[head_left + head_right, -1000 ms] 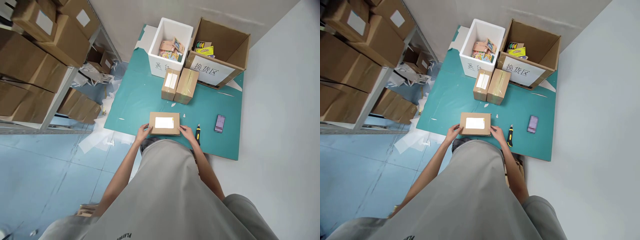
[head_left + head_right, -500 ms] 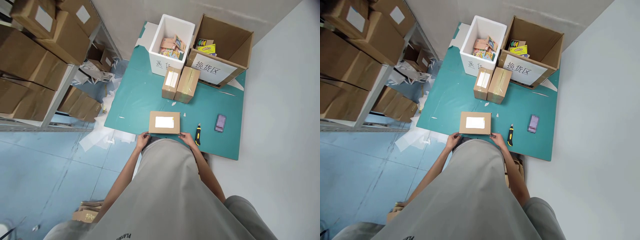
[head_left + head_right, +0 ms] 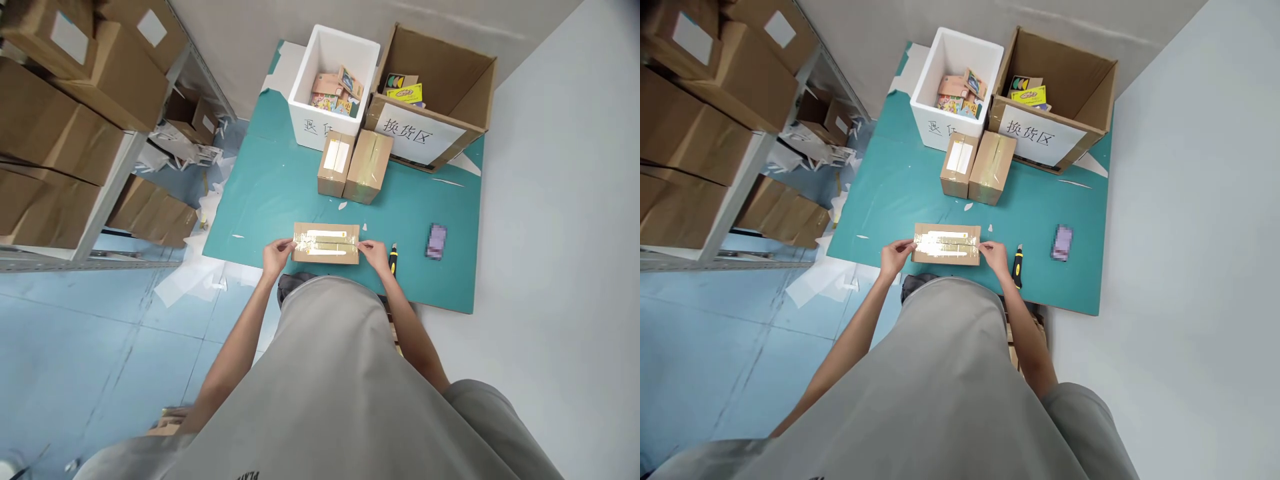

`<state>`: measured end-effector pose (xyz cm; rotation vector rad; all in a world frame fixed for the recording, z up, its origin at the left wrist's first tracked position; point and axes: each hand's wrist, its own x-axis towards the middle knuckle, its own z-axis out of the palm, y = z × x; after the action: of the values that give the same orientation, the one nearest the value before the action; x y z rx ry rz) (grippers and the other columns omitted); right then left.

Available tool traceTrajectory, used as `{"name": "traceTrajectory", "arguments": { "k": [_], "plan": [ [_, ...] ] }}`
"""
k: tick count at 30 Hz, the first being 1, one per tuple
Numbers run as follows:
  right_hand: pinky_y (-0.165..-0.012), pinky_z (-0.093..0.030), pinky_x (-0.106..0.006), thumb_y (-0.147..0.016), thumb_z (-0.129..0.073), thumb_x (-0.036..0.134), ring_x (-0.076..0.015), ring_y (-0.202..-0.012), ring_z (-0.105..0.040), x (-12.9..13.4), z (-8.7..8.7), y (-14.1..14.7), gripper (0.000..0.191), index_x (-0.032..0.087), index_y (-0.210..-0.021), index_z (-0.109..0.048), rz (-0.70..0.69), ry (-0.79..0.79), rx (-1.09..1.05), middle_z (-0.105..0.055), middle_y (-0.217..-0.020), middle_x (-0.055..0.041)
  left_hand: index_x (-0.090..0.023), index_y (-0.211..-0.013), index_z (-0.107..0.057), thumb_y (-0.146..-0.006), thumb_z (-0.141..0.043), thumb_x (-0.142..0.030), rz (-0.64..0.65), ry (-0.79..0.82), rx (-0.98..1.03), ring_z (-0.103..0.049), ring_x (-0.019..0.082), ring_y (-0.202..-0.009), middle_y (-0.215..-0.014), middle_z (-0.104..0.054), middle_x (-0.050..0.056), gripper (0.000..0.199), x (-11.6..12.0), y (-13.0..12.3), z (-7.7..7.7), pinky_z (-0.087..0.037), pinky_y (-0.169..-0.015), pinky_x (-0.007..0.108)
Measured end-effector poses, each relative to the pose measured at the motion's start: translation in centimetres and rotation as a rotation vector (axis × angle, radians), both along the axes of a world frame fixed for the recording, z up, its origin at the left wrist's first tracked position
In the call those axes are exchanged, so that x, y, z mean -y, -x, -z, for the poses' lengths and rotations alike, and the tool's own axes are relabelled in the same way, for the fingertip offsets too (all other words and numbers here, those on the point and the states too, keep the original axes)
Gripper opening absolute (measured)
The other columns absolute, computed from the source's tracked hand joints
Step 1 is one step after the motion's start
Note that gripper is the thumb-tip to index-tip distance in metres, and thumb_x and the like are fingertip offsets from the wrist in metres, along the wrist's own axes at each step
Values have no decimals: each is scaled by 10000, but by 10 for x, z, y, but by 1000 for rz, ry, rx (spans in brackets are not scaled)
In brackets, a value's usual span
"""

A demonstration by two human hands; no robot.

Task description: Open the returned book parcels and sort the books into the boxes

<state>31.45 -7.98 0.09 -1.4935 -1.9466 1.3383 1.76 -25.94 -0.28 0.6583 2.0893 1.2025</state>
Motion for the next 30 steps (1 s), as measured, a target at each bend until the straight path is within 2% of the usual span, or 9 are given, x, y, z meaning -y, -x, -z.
{"name": "traceTrajectory", "arguments": {
  "k": [4, 6, 9, 12, 16, 19, 23, 25, 30],
  "plan": [
    [-860, -628, -412, -939, -631, 598, -331, -908, -798, 9, 13, -12, 449, 200, -877, -829, 7, 30, -42, -843, -922, -116, -141, -1098, -808, -921, -673, -504, -38, -30, 49, -777, 277, -975, -1100, -812, 141, 425, 15, -6, 17, -619, -938, 409],
    [-872, -632, -424, -965, -582, 563, -321, -907, -800, 14, 22, -21, 441, 199, -937, -829, 26, 72, -67, -842, -959, -118, -132, -1150, -784, -955, -606, -494, -52, 15, 94, -777, 281, -995, -1160, -797, 160, 448, 23, -9, 26, -616, -950, 430],
    [-952, -620, -442, -914, -649, 464, -299, -964, -797, 25, 35, -32, 353, 211, -1087, -824, 16, 136, -76, -835, -1096, -113, -133, -1232, -748, -881, -670, -373, -36, 91, 141, -768, 294, -1042, -1270, -765, 174, 432, 33, -15, 38, -610, -979, 460],
    [-976, -611, -462, -837, -739, 404, -288, -962, -787, 37, 42, -36, 393, 217, -1175, -808, -93, 188, -75, -818, -1182, -100, -166, -1264, -738, -793, -717, -284, 39, 110, 159, -751, 304, -1096, -1309, -750, 152, 485, 39, -24, 44, -620, -972, 459],
    [-965, -620, -447, -821, -783, 473, -309, -1066, -756, 43, 37, -33, 375, 209, -1083, -826, -164, 150, -91, -802, -1178, -105, -202, -1186, -778, -799, -717, -313, 116, 75, 126, -640, 322, -1333, -1421, -678, 136, 407, 41, -28, 42, -595, -1039, 438],
    [-926, -633, -408, -846, -760, 582, -305, -1074, -749, 29, 25, -28, 406, 202, -972, -827, -168, 103, -122, -791, -1146, -116, -204, -1186, -793, -833, -749, -414, 150, 13, 92, -608, 328, -1380, -1484, -620, 148, 413, 35, -22, 31, -572, -1080, 450],
    [-887, -623, -390, -895, -709, 648, -291, -938, -763, 2, 11, -16, 449, 211, -854, -799, -156, 9, 11, -813, -1006, -98, -188, -1129, -821, -902, -721, -575, 156, -32, -9, -640, 312, -1325, -1374, -682, 154, 459, 16, -10, 13, -578, -1066, 426],
    [-869, -610, -370, -921, -697, 630, -292, -927, -772, -6, 9, -5, 432, 213, -873, -795, -131, -22, 57, -825, -984, -93, -178, -1057, -834, -918, -703, -595, 127, -14, -61, -682, 306, -1244, -1269, -736, 149, 459, 6, -5, 11, -585, -1047, 417],
    [-884, -586, -337, -982, -641, 591, -281, -945, -771, -16, 19, 27, 419, 208, -873, -771, -26, -88, 95, -827, -954, -111, -155, -1031, -821, -948, -668, -534, -7, 34, 18, -750, 307, -1114, -1105, -810, 131, 416, -12, -1, 26, -567, -1063, 447]
  ]
}}
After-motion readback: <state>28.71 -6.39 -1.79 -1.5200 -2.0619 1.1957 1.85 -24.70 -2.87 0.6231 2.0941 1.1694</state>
